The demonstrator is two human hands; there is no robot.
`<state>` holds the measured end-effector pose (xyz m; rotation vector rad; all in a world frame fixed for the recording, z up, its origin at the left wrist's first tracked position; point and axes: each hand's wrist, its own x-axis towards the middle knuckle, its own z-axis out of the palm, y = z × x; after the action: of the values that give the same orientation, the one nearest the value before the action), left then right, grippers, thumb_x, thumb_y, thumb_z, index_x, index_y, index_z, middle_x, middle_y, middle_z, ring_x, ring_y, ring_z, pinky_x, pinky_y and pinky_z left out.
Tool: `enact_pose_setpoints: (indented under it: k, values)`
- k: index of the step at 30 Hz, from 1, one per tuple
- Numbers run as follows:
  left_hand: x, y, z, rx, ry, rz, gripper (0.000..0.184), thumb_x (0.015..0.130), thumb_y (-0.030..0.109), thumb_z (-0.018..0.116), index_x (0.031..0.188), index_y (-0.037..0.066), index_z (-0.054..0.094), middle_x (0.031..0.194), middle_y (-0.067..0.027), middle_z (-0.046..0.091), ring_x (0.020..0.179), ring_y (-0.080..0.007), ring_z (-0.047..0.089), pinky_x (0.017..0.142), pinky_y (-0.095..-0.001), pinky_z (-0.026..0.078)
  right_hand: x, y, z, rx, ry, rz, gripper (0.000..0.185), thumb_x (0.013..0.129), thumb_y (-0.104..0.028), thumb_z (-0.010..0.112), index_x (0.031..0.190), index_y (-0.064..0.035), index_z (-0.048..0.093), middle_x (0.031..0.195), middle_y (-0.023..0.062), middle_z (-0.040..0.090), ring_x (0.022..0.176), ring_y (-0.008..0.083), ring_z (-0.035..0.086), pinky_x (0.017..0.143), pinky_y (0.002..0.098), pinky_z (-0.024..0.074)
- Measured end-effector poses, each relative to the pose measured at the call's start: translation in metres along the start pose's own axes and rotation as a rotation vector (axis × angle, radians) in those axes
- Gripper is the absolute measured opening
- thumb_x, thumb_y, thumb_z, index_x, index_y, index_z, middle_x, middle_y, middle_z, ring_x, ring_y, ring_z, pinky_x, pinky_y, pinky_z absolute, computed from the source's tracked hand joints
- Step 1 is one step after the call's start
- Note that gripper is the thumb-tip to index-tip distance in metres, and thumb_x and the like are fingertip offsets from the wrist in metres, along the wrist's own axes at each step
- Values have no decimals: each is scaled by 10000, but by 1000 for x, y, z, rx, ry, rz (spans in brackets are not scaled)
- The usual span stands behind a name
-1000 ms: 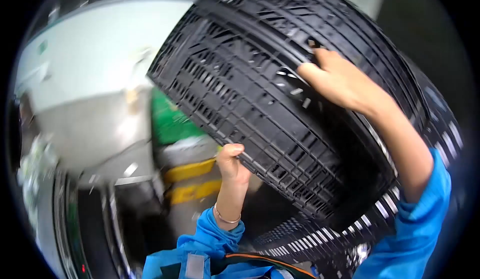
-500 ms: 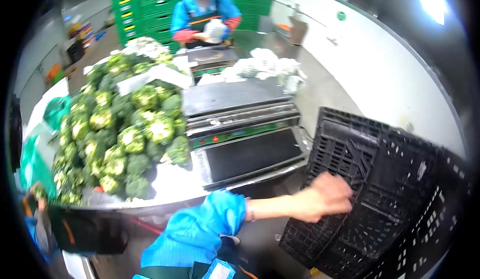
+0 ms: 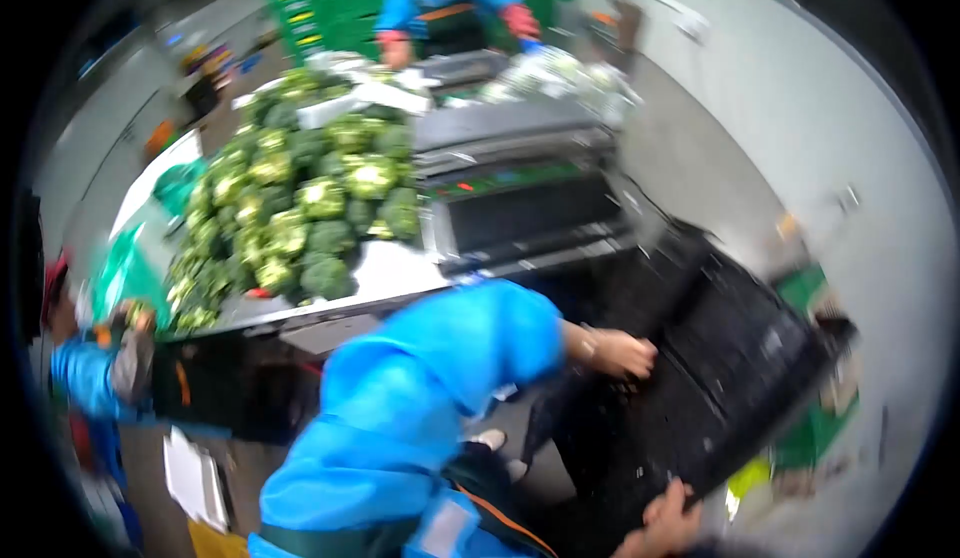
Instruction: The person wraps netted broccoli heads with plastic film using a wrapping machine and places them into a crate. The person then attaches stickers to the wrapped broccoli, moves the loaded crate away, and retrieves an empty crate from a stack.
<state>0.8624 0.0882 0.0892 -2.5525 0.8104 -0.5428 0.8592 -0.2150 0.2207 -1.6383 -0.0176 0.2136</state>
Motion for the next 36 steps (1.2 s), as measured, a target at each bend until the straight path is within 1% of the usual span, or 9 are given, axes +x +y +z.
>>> enact_pose_setpoints:
  k: [8,12,14,16,17,20,24,28,36]
  values:
    - [-125,85,-18,-134,-443,-491,597,868,411,518,1331,66,362,1333,-105,405,1184,-320,402,1033,-386,284,-29,19,-20,-142,-83,16,159,744,-54,686,691,-46,536,587,-55,489,519,17,414,470,180,323]
    - [85,85,29,-2246,401,-2203,834,689,598,627,1288,51,434,1341,-125,409,1231,-373,341,1055,-431,220,-44,14,-10,-104,-109,102,172,729,-16,685,669,-27,524,621,-66,491,579,10,433,517,165,346]
    - [131,47,32,-2923,1166,-1981,866,667,528,685,1307,27,388,1345,-117,401,1218,-301,374,1037,-434,264,-51,36,-20,-33,-85,113,188,694,-8,704,667,-40,521,618,-66,475,568,11,425,517,173,339]
    - [135,54,69,-2853,1332,-2001,718,657,497,711,1178,48,502,1169,-127,533,999,-288,535,901,-435,414,-47,60,-32,-34,0,79,185,684,11,685,661,-46,510,607,-68,462,556,17,418,512,182,337]
    - [130,58,56,-2494,1488,-2615,462,690,450,705,936,94,545,804,-70,578,641,-216,550,705,-388,485,-39,93,-46,-38,57,35,198,683,22,657,641,-60,482,593,-68,446,543,25,409,504,190,331]
    - [110,58,-32,-2930,1748,-1700,288,776,300,630,679,95,454,526,-35,402,517,-208,447,652,-387,456,5,200,-81,-302,89,-76,154,761,-67,609,709,-6,478,659,84,516,623,170,514,581,282,411]
    - [146,88,-51,-2794,1404,-1929,249,704,154,534,527,134,361,500,-22,407,487,-174,392,673,-348,407,-10,242,-65,-925,429,-365,634,746,-267,636,1184,103,364,1161,257,441,1074,431,422,940,460,320]
    - [158,112,-81,-2974,1207,-2056,214,693,112,552,535,109,406,506,-20,422,500,-166,402,730,-331,391,-11,290,11,-993,-30,-164,685,808,-326,582,1310,28,277,1303,237,337,1210,332,338,1014,367,268]
    - [110,72,-120,-3478,1170,-1060,313,649,-34,464,909,105,568,578,-5,368,564,-143,386,843,-330,370,28,387,35,-1303,-396,278,753,780,-355,610,1339,0,252,1342,187,318,1231,305,334,1019,406,255]
